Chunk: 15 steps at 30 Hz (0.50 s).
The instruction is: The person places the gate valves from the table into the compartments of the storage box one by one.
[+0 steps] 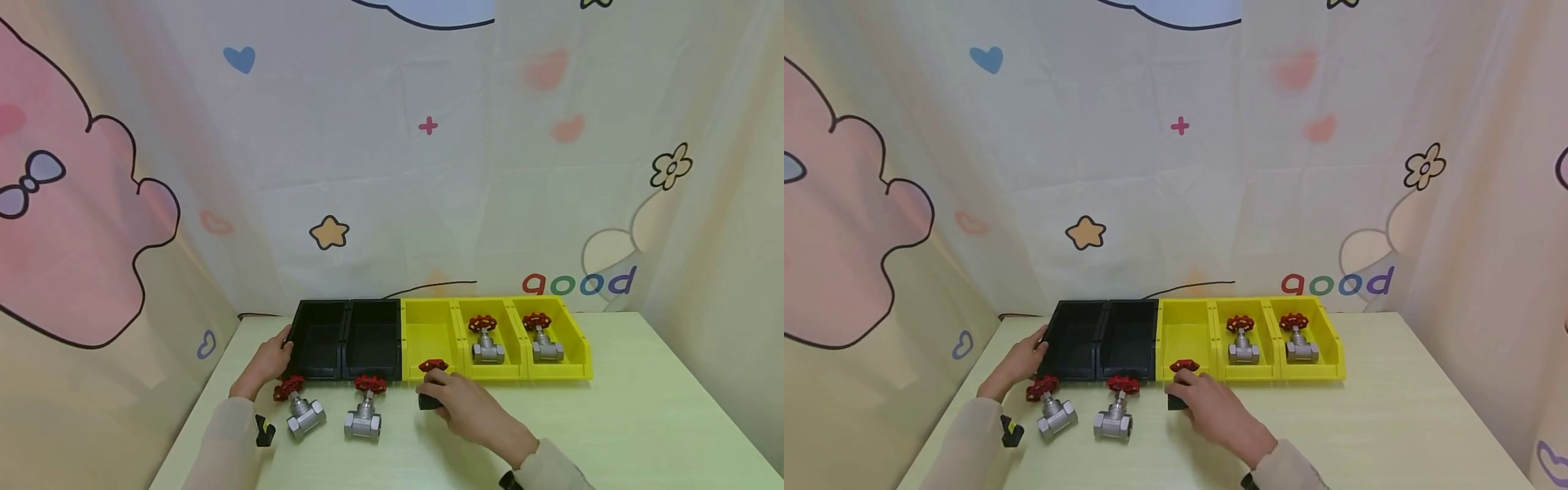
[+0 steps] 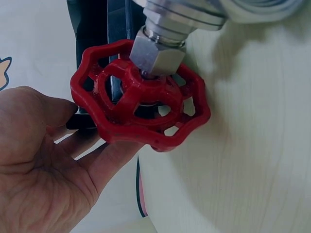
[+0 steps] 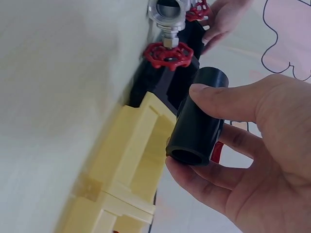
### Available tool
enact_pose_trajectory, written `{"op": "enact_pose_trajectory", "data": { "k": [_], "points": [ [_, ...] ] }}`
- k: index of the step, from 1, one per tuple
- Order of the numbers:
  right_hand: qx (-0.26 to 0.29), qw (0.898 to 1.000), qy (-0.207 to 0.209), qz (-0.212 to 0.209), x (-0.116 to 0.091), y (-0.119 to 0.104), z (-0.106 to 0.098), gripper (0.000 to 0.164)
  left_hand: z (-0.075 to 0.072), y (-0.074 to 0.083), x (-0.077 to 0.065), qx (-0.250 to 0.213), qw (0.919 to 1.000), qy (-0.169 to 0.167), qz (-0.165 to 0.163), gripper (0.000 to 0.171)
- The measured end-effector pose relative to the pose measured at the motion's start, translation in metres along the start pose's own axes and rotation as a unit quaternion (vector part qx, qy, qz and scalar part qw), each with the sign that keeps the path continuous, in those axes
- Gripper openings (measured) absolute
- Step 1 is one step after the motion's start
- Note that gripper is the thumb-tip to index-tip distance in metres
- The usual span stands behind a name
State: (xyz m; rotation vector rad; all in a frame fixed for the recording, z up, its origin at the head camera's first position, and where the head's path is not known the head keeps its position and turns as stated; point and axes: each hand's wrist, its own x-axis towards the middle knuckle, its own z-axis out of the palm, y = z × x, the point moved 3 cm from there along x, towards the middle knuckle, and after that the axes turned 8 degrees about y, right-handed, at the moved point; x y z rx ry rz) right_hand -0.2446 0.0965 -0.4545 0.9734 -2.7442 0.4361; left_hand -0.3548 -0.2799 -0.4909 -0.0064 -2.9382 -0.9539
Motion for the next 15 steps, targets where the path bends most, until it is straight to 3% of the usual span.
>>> {"op": "enact_pose_trajectory", "data": {
  "k": [15],
  "points": [
    [-0.024,0.999,0.026,-0.014,0.016,0.005,-0.024,0.038,-0.001,0.001,-0.001,-0.011,0.9999,-0.002,-0.003,0.056]
  ]
}}
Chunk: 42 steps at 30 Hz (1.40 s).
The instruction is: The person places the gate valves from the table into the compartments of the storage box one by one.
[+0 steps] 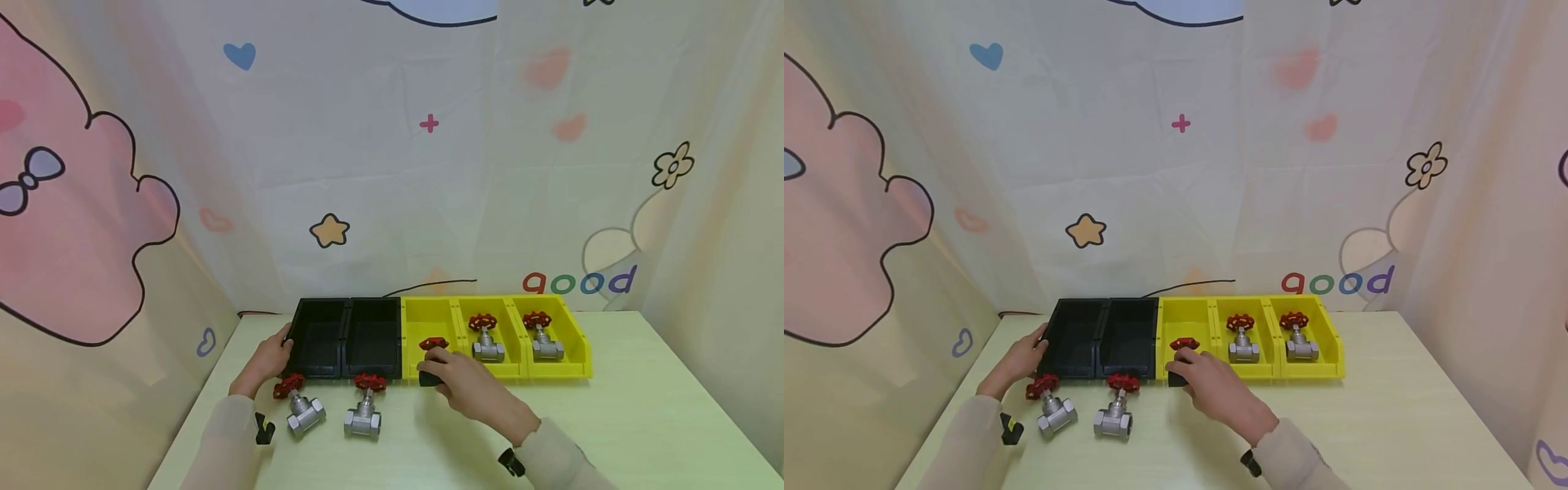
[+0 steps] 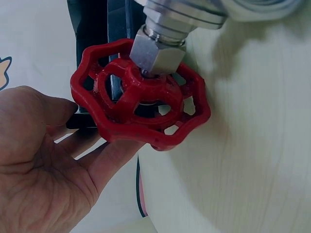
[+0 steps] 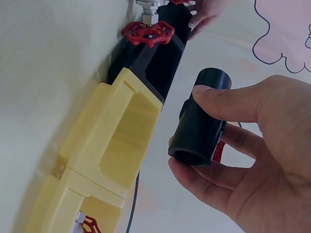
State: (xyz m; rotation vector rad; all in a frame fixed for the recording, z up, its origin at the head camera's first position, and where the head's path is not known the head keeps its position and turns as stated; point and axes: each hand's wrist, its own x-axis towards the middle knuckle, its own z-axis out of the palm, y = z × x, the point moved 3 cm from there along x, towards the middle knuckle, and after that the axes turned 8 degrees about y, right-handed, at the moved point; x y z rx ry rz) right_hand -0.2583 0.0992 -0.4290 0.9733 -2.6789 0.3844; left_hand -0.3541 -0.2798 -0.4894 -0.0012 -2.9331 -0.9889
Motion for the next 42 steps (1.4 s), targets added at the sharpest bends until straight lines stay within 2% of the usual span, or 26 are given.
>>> {"op": "enact_pose_trajectory", "data": {
  "k": [16,31,42],
  "points": [
    [-0.004,0.999,0.025,0.027,0.021,0.016,-0.008,0.041,-0.001,0.001,-0.001,0.017,0.9998,-0.004,0.003,0.057],
    [-0.007,0.998,0.008,0.067,0.047,0.027,-0.006,0.045,-0.001,0.001,-0.002,0.006,1.0000,-0.004,0.002,0.056],
    [0.017,0.995,0.001,0.100,0.058,0.035,0.004,0.044,-0.001,-0.001,-0.001,0.004,1.0000,-0.003,0.005,0.057]
  ]
}}
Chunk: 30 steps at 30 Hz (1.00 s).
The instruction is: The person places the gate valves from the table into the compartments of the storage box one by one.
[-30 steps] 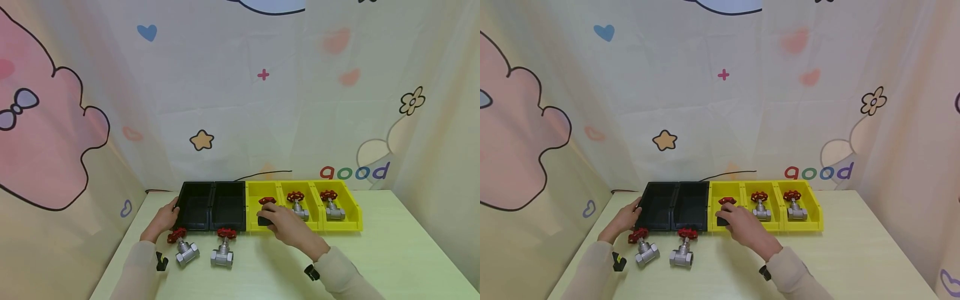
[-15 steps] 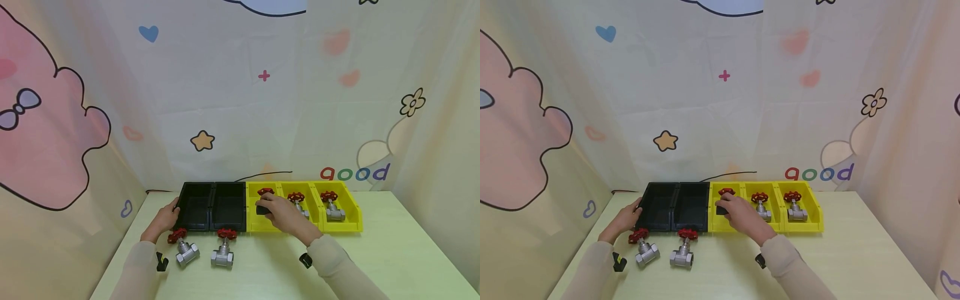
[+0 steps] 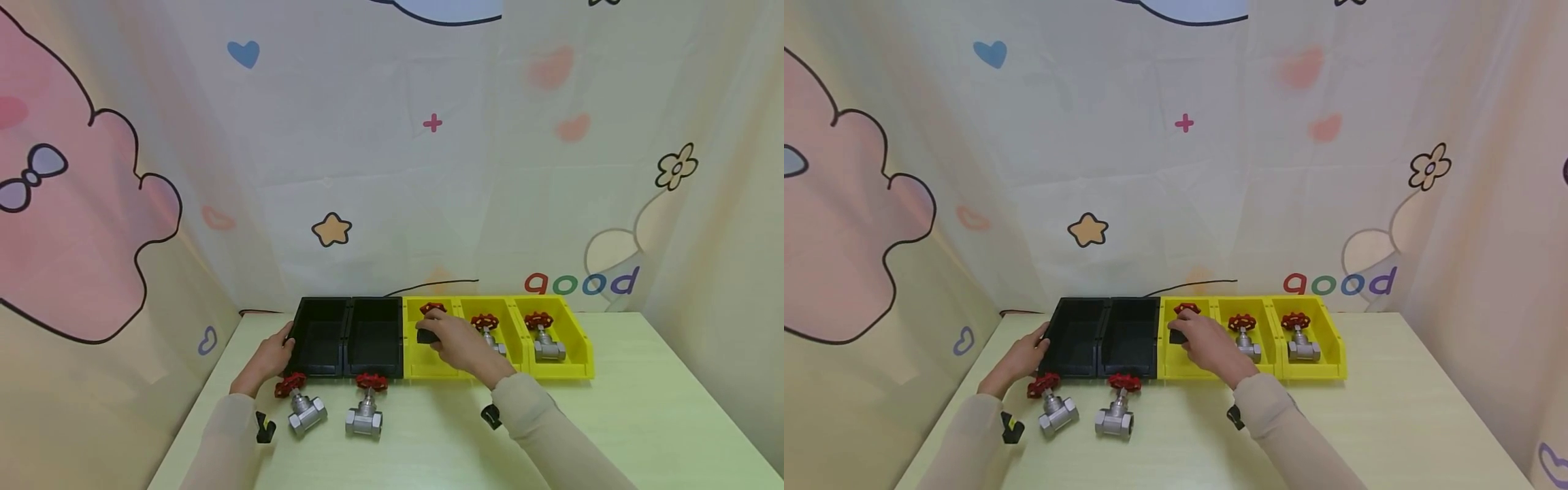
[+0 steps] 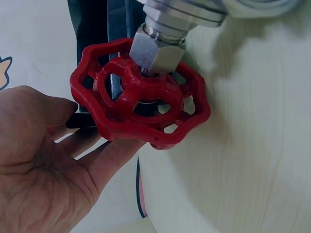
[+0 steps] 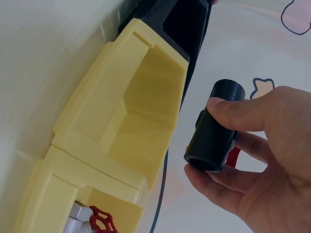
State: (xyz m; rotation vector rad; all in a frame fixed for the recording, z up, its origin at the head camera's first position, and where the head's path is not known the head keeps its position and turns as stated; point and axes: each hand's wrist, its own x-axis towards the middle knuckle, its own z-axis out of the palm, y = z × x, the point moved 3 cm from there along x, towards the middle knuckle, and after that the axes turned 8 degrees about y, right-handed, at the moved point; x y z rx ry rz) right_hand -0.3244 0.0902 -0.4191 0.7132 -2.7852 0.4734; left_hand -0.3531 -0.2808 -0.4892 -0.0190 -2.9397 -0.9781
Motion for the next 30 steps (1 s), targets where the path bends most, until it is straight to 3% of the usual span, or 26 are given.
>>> {"op": "enact_pose_trajectory", "data": {
  "k": [5,30],
  "points": [
    [0.004,1.000,-0.011,0.021,0.006,0.000,0.005,0.044,-0.003,0.002,0.001,0.000,1.0000,0.000,0.001,0.057],
    [0.026,0.997,-0.059,0.046,0.022,0.016,0.049,0.039,0.002,0.000,0.000,0.013,0.9999,0.000,-0.002,0.056]
  ]
}}
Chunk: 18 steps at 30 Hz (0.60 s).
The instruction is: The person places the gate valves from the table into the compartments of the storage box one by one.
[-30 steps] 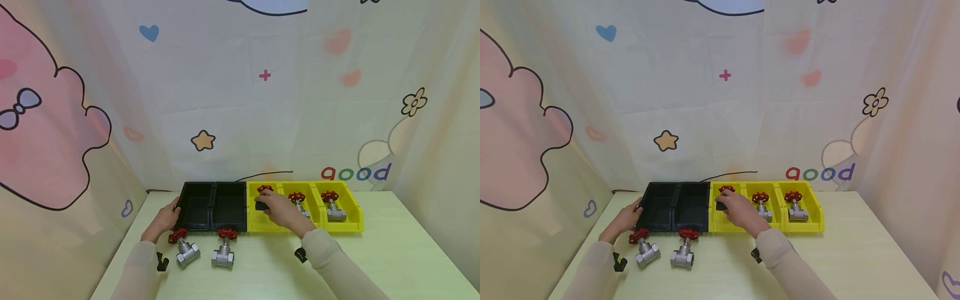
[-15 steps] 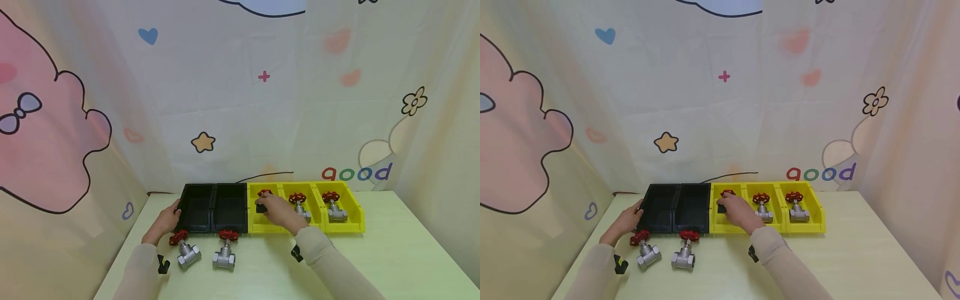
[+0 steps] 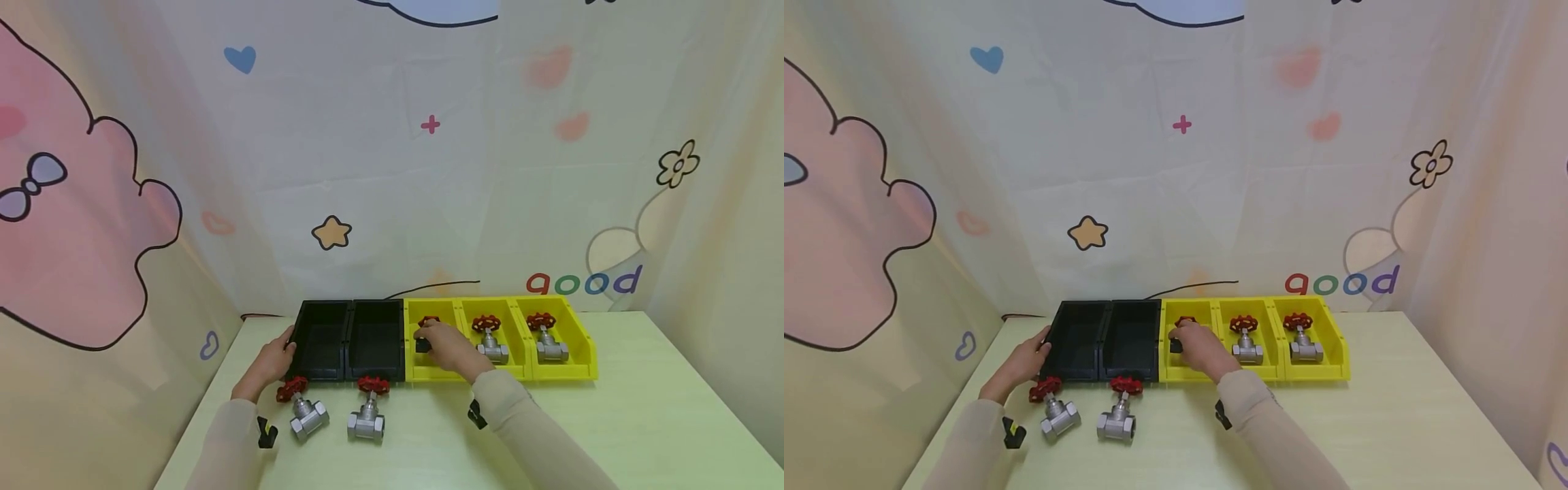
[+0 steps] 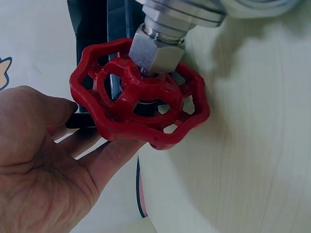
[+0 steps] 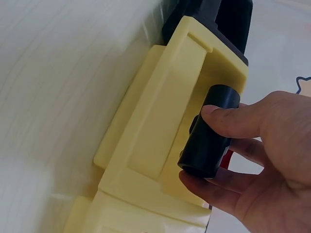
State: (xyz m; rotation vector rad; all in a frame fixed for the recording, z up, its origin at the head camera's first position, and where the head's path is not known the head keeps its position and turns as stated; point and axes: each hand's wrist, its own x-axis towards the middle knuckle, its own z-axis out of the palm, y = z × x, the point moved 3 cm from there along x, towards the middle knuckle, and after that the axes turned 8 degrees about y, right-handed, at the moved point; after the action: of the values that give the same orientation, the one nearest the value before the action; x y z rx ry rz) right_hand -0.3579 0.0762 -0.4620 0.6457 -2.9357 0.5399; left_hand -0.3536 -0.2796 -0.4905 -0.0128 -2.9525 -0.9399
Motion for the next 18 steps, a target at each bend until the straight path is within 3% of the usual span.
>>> {"op": "enact_pose_trajectory", "data": {
  "k": [18],
  "points": [
    [-0.001,0.999,-0.023,0.039,0.008,0.005,0.019,0.045,0.000,0.000,0.001,-0.007,1.0000,0.001,0.001,0.056]
  ]
}}
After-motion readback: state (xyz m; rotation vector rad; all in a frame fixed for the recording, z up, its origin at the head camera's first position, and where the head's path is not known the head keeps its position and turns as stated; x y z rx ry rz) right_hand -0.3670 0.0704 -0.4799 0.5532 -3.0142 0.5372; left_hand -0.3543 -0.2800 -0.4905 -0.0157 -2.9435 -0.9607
